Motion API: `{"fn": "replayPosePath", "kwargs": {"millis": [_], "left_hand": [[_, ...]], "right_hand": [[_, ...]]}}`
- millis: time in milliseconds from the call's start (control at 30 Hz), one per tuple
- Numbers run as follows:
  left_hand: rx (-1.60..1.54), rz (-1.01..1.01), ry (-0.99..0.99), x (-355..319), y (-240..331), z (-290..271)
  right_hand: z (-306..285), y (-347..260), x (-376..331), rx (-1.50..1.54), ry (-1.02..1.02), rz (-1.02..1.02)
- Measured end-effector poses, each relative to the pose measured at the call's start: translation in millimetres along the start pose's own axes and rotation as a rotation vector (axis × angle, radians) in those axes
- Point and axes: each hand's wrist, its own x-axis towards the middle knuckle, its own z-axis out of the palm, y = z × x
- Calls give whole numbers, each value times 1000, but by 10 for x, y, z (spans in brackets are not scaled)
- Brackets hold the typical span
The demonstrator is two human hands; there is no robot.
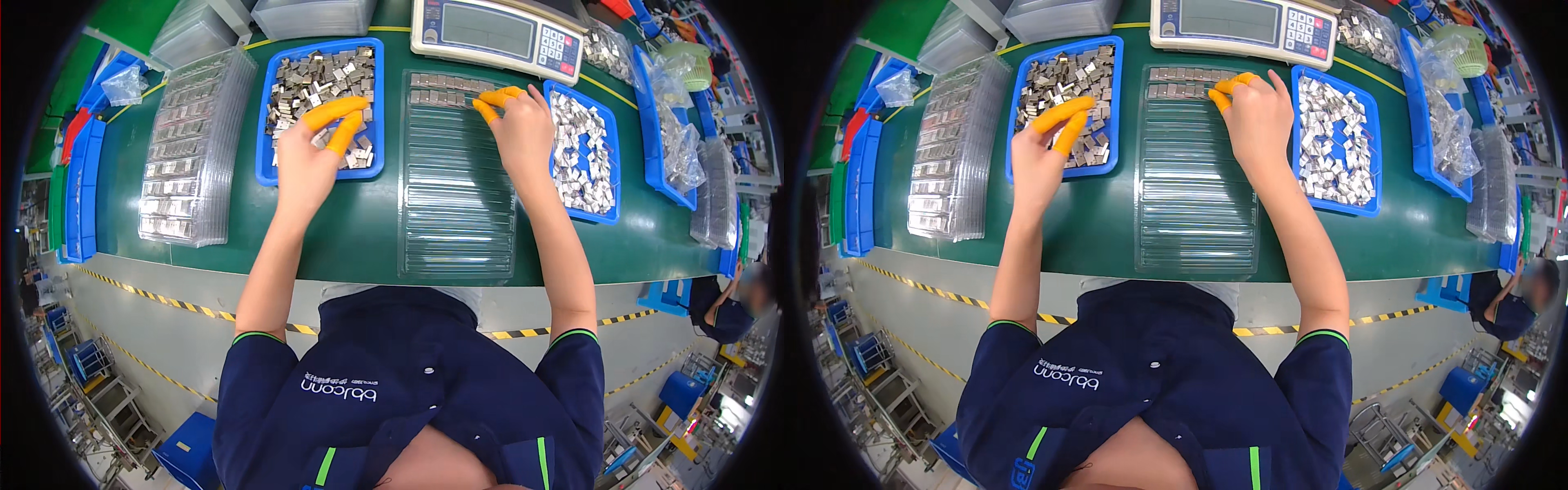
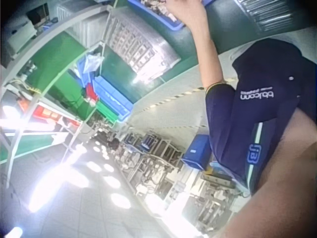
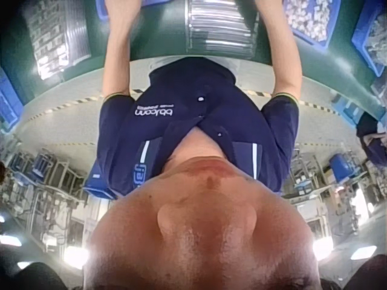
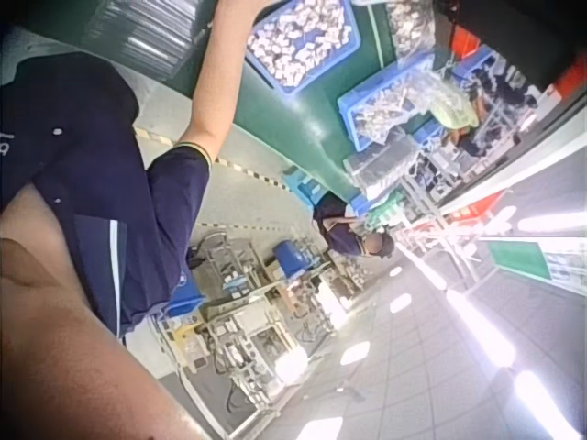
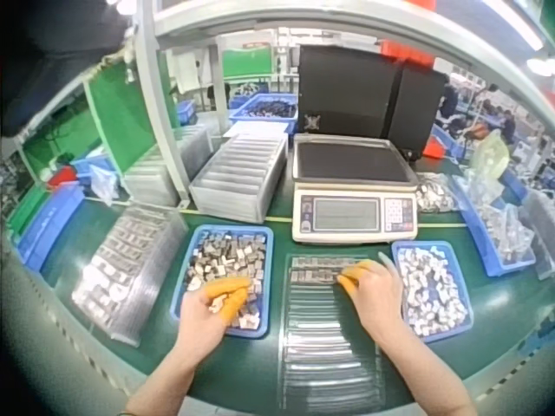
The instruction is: The person sorts and arranges small metal electronic components by hand, placing them from storage bins into a plastic tray.
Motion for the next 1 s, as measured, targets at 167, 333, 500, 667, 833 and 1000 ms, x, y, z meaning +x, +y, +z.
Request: {"fn": "replayPosePath", "kwargs": {"millis": [167,333,500,667,833,1000], "left_hand": [[87,69,199,-135,-177,-273],[160,40,248,-138,-234,-337],[347,98,112,-26,-165,-287],[663,201,130,102,-293,-332],[796,335,90,239,-307,-319],[874,404,-12,342,-296,-275]], "right_hand": [[91,-43,-5,-99,-60,-31],[150,-15,-3,-64,-93,-59],[114,59,-26,102,-58,-66],[-169,257,-102,88,-53,63],[-485,734,-405,-155,-73,338],[-534,1110,-647,-21,-222,628]]}}
